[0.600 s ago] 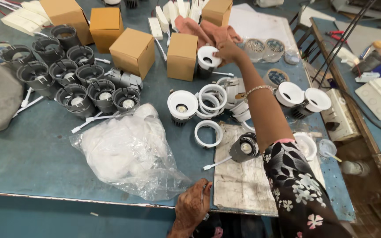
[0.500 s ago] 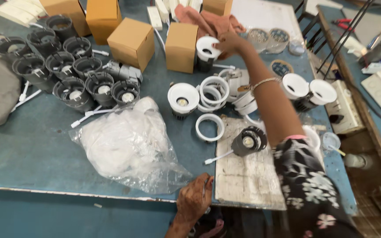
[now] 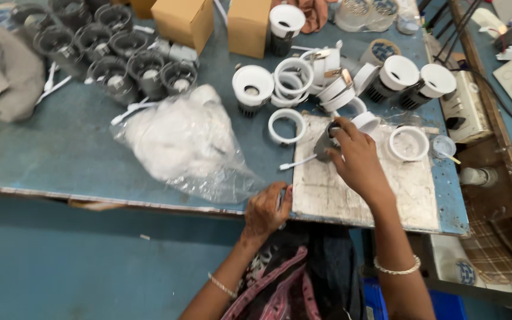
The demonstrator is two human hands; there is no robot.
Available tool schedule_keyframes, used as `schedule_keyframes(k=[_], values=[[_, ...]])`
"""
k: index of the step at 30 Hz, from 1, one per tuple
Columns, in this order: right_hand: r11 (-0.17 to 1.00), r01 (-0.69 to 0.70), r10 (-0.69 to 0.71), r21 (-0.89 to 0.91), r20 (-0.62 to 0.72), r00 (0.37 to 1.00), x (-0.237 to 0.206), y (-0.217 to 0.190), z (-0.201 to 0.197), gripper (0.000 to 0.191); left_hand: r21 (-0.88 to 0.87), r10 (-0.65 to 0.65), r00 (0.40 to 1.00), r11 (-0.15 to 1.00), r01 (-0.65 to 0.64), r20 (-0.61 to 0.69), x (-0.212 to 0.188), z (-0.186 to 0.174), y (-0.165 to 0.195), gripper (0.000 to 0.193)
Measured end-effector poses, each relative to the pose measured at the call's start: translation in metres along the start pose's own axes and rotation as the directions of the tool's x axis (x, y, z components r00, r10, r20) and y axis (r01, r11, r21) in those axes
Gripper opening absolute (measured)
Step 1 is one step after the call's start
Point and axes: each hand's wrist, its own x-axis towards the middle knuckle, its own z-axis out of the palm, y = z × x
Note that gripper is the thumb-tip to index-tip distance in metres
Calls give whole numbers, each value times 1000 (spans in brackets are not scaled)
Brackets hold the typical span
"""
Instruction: The person assembles small cylindrical light fixtures by hand. She removes white plastic rings from a bag, places them into black housings, and secures them. She repeats this process for several units on a blue workbench.
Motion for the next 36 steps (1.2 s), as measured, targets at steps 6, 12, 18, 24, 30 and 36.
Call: schedule_keyframes(k=[6, 12, 18, 24, 30, 36], values=[[967, -132, 140, 216, -25, 990, -31, 9, 26, 17, -196, -5, 999, 980, 15, 52, -7, -5, -11, 18], [981, -193, 193, -10, 49, 980, -45, -22, -8, 28, -425, -274, 960, 877, 222, -64, -25, -54, 13, 39], [826, -324, 361, 461, 8, 933, -50, -99, -5, 31, -503, -648, 751, 610, 612, 128, -27, -105, 31, 92], [529, -502, 246, 684, 442, 863, 5, -180, 106, 34, -582, -651, 748, 561, 588, 128, -27, -118, 42, 91], [908, -315, 236, 276, 284, 929, 58, -201, 160, 66, -588, -670, 726, 528, 613, 155, -28, -124, 43, 88], [877, -373, 246, 303, 386, 889, 43, -194, 161, 56, -626, -651, 740, 509, 591, 170, -29, -133, 39, 81]])
